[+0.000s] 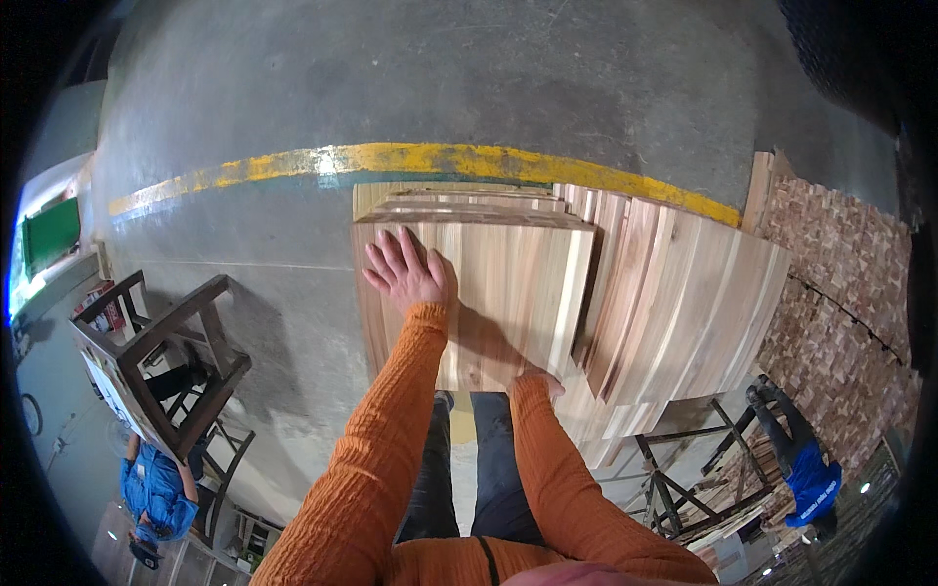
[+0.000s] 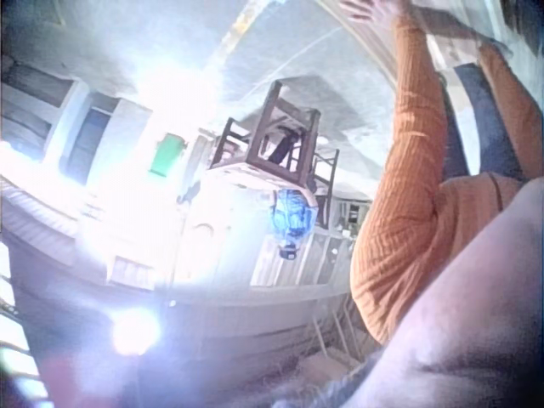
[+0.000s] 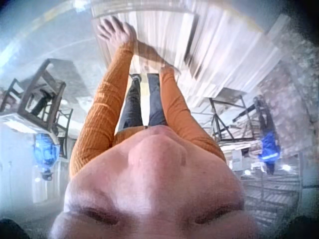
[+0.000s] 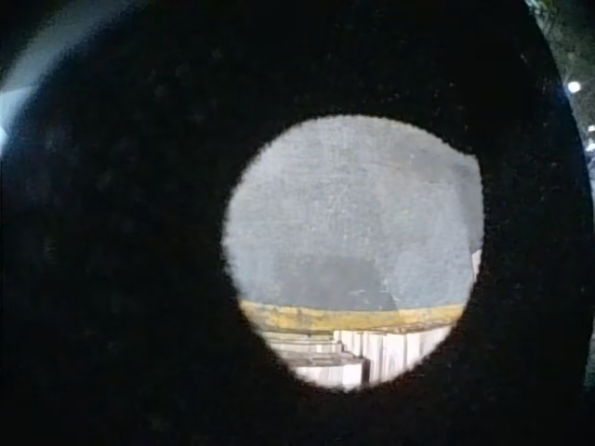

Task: The person picks up wooden planks from a table, wipes their edges with a white cloth, and stacks them on a pile on the floor. The person repeats this process for several planks, moving between the table and the floor pile.

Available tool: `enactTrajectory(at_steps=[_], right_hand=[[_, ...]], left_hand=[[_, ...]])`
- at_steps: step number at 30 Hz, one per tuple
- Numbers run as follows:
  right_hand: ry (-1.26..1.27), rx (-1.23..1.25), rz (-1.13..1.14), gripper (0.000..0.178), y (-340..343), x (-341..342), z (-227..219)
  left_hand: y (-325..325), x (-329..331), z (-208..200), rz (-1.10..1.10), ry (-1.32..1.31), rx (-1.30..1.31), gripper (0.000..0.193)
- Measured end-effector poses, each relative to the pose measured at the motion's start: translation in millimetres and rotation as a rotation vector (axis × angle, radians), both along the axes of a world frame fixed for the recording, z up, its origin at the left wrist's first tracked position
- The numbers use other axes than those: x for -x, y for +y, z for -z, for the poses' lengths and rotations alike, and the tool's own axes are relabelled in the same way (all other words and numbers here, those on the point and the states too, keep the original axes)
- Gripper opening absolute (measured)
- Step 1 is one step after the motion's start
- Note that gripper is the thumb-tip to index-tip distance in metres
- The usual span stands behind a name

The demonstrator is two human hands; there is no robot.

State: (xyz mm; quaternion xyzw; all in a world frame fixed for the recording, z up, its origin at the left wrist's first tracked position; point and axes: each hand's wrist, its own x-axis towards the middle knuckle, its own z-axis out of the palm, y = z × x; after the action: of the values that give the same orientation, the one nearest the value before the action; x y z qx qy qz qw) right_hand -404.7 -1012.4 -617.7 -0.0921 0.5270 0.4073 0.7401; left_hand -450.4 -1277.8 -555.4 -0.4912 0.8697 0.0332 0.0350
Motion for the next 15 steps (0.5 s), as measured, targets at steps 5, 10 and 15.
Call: enactTrajectory(at_steps=[5,10,15], right_hand=[[0.022,-0.059,0.016,0.042,-1.5,1.5,-9.1],[-0.005,0.08,-0.049,0.039,-7.8,5.5,-23.8],[0.214,0.009,0.112,0.044,-4.0,6.1,-22.1]], left_hand=[[1.4,4.7,-2.8,-0.005,-0.109,0.028,0.06],[-1.6,-1.1,-2.9,-0.001,-0.09,0.028,0.061],[2.4,2.6,-1.3,-0.002,-0.092,-0.002,0.06]])
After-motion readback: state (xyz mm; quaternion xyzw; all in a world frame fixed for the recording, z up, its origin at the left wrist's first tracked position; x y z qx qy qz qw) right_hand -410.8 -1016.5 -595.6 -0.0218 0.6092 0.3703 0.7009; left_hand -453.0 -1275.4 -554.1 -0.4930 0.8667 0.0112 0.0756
